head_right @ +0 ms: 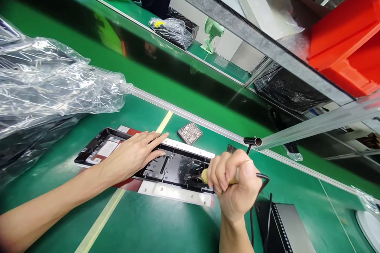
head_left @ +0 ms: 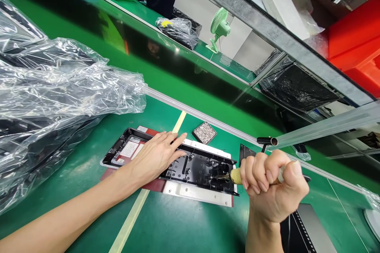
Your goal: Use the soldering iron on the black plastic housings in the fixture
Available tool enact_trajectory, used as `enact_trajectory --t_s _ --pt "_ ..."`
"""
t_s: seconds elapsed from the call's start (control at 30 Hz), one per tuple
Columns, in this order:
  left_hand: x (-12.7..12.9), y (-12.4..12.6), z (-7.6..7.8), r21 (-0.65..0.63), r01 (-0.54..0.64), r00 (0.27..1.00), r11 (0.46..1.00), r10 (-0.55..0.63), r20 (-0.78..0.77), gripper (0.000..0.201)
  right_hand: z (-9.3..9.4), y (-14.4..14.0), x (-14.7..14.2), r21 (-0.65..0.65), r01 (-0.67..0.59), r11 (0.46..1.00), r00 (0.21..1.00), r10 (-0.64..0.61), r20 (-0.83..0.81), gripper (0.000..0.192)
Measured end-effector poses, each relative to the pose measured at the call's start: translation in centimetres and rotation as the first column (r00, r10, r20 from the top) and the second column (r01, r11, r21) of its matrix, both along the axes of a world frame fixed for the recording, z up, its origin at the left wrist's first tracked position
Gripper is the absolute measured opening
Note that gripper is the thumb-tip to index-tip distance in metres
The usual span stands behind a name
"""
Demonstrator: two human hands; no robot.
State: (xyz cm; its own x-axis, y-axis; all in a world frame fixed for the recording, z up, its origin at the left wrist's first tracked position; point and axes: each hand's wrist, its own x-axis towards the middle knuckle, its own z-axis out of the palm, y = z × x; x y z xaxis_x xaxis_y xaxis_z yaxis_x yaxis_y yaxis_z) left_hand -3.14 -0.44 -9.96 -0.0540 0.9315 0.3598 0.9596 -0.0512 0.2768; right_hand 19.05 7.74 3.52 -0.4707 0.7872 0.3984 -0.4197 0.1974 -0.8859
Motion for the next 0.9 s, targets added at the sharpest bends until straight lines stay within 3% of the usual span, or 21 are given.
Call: enact_trajectory --t_s 0.3,0.9 --pt "0.0 -0.1 0.2 -0.023 0.007 0.995 1.0 -0.009 -0.099 0.056 -0.8 -0.2 -0.1 -0.047 0.009 0.999 1.0 -0.009 0.0 0.043" --pt "0.0 0.0 0.2 -0.028 -0.009 0.997 1.0 0.007 -0.081 0.053 -1.5 -1.2 -1.4 -0.074 0.038 0.997 0.999 -0.037 0.005 0.049"
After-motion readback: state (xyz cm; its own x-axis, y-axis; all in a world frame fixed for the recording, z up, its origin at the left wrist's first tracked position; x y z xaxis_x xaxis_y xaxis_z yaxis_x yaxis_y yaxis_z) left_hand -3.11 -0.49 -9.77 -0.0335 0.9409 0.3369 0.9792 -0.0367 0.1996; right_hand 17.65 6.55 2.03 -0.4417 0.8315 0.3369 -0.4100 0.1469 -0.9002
